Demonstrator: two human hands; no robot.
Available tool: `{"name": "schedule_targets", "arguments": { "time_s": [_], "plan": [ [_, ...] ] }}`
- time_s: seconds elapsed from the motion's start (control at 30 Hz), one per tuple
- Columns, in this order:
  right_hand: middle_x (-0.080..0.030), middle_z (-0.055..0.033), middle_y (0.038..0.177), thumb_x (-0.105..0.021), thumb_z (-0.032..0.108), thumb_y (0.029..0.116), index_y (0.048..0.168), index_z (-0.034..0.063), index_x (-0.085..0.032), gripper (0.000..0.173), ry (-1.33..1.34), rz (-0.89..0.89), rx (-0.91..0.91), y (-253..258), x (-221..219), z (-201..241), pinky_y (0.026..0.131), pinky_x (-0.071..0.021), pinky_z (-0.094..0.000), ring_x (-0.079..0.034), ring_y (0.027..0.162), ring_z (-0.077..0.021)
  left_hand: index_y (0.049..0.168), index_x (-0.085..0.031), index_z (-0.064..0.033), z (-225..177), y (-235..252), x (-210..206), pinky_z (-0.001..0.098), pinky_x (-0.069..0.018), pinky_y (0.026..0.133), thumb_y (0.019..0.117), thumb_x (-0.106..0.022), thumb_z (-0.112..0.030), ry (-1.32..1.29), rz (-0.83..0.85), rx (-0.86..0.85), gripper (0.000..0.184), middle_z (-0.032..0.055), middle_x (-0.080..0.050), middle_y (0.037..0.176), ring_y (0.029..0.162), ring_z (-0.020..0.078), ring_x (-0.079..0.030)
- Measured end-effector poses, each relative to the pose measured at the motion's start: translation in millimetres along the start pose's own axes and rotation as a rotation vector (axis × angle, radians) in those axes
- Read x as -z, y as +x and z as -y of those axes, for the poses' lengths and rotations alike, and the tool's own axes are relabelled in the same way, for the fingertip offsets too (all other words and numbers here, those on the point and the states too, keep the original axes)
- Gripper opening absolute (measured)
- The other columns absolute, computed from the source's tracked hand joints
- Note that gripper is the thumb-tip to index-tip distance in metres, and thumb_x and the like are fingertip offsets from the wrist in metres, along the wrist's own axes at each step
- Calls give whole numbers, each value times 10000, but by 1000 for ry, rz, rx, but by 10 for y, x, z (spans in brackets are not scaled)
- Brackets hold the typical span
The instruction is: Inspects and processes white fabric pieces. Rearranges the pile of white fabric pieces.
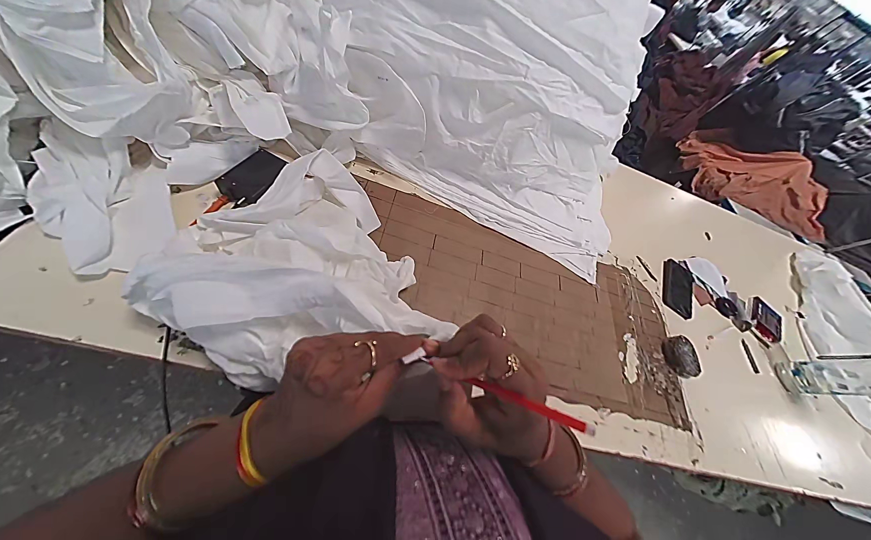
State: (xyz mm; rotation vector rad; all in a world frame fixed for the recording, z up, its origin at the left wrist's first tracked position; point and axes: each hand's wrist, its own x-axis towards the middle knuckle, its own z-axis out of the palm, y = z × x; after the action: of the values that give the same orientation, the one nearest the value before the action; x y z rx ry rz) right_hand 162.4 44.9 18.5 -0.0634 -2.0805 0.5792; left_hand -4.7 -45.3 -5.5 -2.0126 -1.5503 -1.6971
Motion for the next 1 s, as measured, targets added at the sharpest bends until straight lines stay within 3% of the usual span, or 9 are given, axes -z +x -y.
{"name": "schedule_targets", "arguments": {
  "time_s": [0.27,0.4,0.5,0.57,0.63,0.7,0.8,0.9,1.0],
  "plan": [
    [-567,-62,845,-576,100,963,958,66,-543,48,-16,13,8,12,-23,6,827,-471,-152,-585,840,-105,919,-781,-44,11,-23,11,104,-483,723,928,-629,-89,7,-2,12,159,91,-780,838,759,18,-692],
    [-581,-5,928,-553,150,1029,1041,109,-579,50,-46,-164,-17,-17,-72,23,837,-495,-150,-594,896,-36,922,-781,-45,22,-26,16,100,-472,697,938,-634,-114,-7,-4,16,164,83,-774,820,718,10,-669],
    [-619,116,1054,-468,288,1089,1150,221,-612,171,41,-260,-69,8,-9,30,981,-523,-207,-612,1057,25,923,-741,-19,83,2,8,85,-452,624,963,-633,-157,-88,29,75,180,70,-710,731,628,-9,-594],
    [-593,179,1180,-354,425,1103,1201,281,-636,332,80,-216,-115,-4,11,-34,1143,-404,-259,-528,1242,31,956,-713,8,229,30,29,106,-474,631,982,-623,-205,-110,21,83,233,76,-690,727,638,4,-601],
    [-527,156,1293,-287,428,1115,1148,272,-643,390,-41,-135,-126,-36,-56,-167,1171,-334,-227,-417,1354,30,1125,-640,-15,539,14,273,183,-553,764,1012,-615,-364,77,-148,1,368,78,-742,876,811,37,-697],
    [-563,47,1291,-263,390,1121,1066,204,-627,412,-131,22,-167,-164,-201,-314,1141,-359,-222,-454,1346,-30,1351,-396,-75,986,-70,849,260,-520,990,1020,-566,-460,418,-460,5,535,63,-662,1209,1151,49,-641],
    [-734,-153,1106,-386,182,992,1026,21,-701,356,-196,384,-235,-401,-467,-485,909,-540,-440,-691,1073,-320,1512,-126,206,1755,-303,2028,398,-358,1186,987,-639,-280,727,-1048,443,880,403,-276,1551,1452,396,-380],
    [-731,-185,1102,-457,110,884,1017,-16,-721,322,-249,539,-293,-508,-647,-459,819,-557,-511,-703,1007,-401,1597,-40,72,2378,-609,2971,323,-267,1234,979,-628,-528,470,-1443,1057,1043,310,-186,1641,1542,315,-246],
    [-758,-107,1104,-466,140,893,1020,46,-750,325,-409,494,-297,-456,-624,-401,912,-465,-608,-702,1068,-356,1608,-5,45,2515,-629,3308,322,-283,1217,947,-662,-551,377,-1429,1160,1106,307,-185,1646,1534,304,-265]
  ]
}}
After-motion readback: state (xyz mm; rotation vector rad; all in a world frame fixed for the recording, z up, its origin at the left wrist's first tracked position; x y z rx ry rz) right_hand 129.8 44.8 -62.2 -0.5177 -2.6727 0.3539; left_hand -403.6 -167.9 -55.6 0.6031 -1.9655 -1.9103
